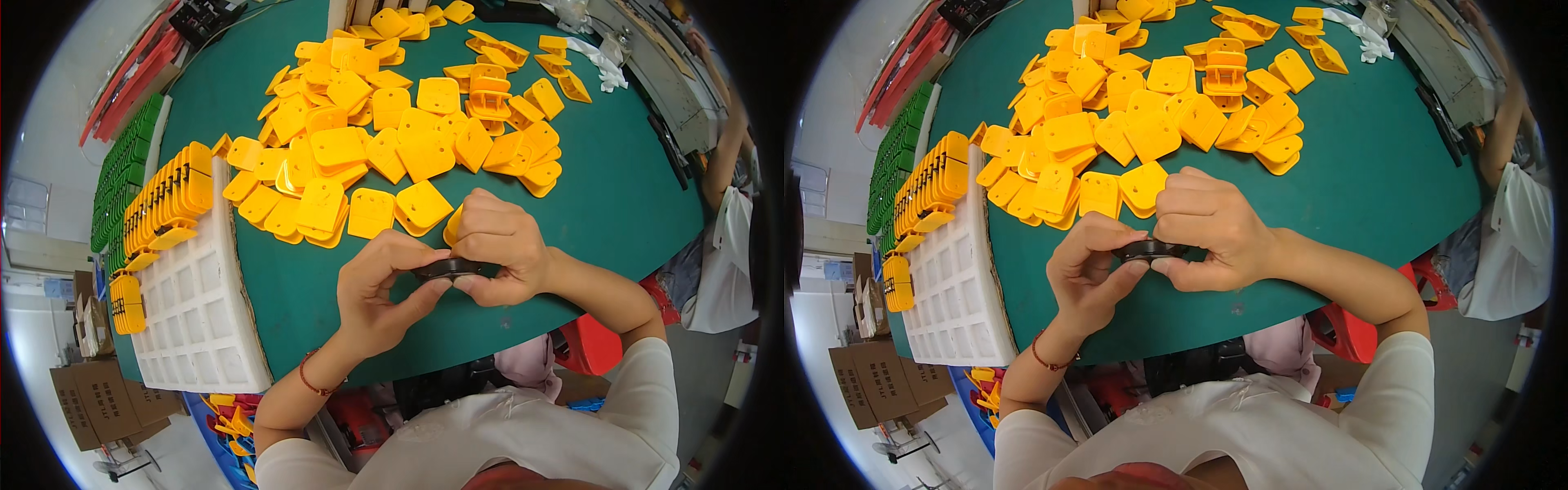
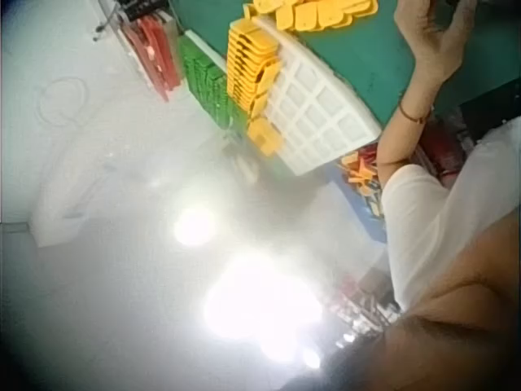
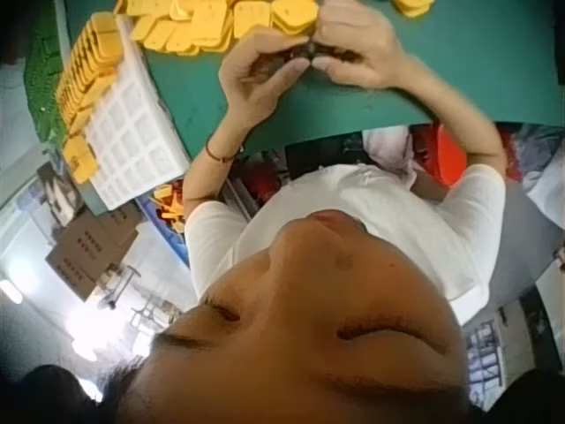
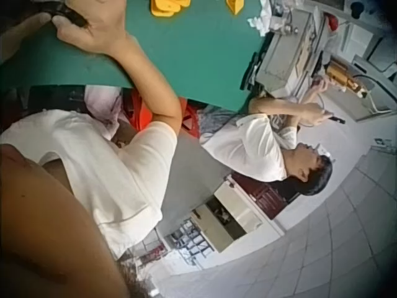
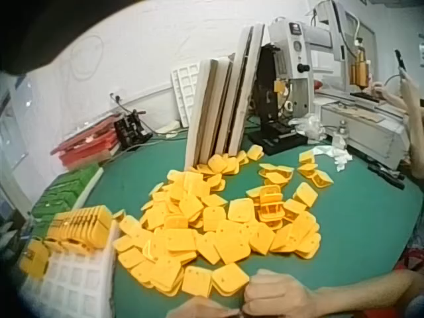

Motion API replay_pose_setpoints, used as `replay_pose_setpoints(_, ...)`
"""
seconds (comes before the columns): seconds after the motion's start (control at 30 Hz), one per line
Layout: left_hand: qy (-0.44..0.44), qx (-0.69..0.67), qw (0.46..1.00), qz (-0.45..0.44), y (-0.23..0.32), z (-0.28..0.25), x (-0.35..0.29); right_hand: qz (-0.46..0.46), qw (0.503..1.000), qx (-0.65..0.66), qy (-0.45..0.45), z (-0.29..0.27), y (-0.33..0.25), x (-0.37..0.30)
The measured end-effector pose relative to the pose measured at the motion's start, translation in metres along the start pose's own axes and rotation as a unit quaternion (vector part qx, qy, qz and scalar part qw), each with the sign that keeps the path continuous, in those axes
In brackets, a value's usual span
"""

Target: The person presses a black watch component by hand, fits it into a yellow plastic clip, and places the assembled unit into a white tray. This process is repeated multiple times throughout the video.

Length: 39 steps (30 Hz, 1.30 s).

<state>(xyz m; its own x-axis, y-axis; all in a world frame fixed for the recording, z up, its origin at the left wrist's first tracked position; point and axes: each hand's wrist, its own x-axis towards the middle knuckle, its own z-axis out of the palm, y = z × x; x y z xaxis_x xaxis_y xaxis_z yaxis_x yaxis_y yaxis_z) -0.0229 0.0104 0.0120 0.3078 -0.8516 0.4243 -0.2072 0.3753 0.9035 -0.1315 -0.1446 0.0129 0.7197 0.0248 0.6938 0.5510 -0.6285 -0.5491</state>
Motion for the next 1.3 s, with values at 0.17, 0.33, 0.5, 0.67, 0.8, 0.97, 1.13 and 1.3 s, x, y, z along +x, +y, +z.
replay_pose_setpoints(0.17,-0.006,0.035,0.999,0.015,0.001,-0.002,-0.001,-0.005,1.000,0.014,-0.001,0.001,0.000,0.000)
replay_pose_setpoints(0.33,0.004,0.009,1.000,-0.018,0.001,0.000,-0.001,-0.002,1.000,0.021,0.002,0.002,0.003,-0.002)
replay_pose_setpoints(0.5,0.005,-0.026,0.992,-0.122,0.000,-0.001,0.003,0.066,0.997,-0.016,-0.023,0.002,0.003,-0.003)
replay_pose_setpoints(0.67,0.037,-0.135,0.966,-0.218,0.006,0.001,0.009,0.159,0.985,0.052,0.043,0.002,0.000,0.000)
replay_pose_setpoints(0.8,0.088,-0.228,0.933,-0.264,0.000,-0.004,0.005,0.165,0.979,0.080,0.092,0.004,0.003,-0.003)
replay_pose_setpoints(0.97,0.138,-0.226,0.929,-0.260,-0.001,-0.004,0.006,0.164,0.985,0.029,0.040,0.007,0.001,-0.004)
replay_pose_setpoints(1.13,0.128,-0.195,0.940,-0.248,-0.001,-0.001,0.005,0.153,0.988,-0.008,-0.004,0.007,-0.001,-0.002)
replay_pose_setpoints(1.3,0.122,-0.201,0.938,-0.256,0.000,0.000,0.005,0.190,0.981,0.028,-0.011,0.006,0.000,-0.002)
